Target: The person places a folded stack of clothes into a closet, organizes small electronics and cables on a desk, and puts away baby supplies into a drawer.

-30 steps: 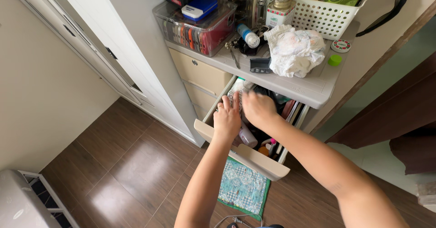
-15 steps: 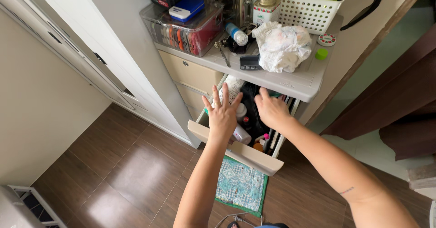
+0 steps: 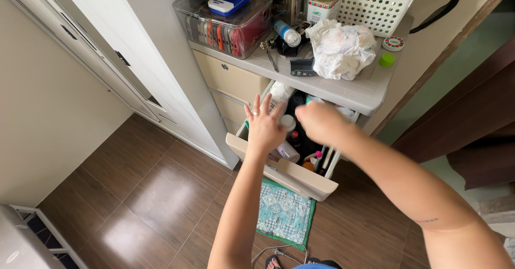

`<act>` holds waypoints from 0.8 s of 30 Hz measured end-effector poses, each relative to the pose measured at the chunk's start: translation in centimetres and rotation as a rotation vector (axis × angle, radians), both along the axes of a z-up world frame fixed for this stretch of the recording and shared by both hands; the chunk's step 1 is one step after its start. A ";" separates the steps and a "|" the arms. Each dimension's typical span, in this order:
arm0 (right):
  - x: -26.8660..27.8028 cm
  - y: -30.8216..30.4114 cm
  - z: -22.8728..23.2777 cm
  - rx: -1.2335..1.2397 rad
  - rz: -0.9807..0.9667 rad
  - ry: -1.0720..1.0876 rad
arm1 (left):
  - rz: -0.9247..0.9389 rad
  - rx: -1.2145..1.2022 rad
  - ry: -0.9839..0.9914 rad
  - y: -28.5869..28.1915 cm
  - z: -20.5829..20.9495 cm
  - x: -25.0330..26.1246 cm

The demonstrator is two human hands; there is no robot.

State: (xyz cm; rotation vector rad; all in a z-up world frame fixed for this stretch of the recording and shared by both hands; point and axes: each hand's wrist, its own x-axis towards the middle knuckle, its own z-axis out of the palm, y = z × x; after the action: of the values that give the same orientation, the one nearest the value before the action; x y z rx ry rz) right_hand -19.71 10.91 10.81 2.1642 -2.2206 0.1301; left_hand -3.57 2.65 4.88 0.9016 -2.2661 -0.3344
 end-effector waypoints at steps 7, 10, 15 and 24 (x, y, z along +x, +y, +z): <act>-3.0 -0.5 7.7 -0.131 0.193 -1.200 | -0.451 0.496 0.926 -2.2 -3.9 1.8; -3.4 -1.8 5.6 -0.173 0.161 -1.263 | -0.724 0.618 1.170 -2.9 -4.9 1.9; -1.8 -3.8 0.8 -0.224 0.246 -1.291 | -0.590 0.882 1.331 -3.5 -3.7 2.7; 0.3 -6.6 -2.8 -0.564 0.430 -1.133 | -0.598 0.917 1.502 -4.4 -4.6 3.2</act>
State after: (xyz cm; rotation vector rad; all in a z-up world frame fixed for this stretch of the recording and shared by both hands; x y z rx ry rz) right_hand -19.41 4.30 7.98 2.3733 -1.5093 2.1125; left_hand -0.37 -1.74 0.24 0.0738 -0.7951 -1.6959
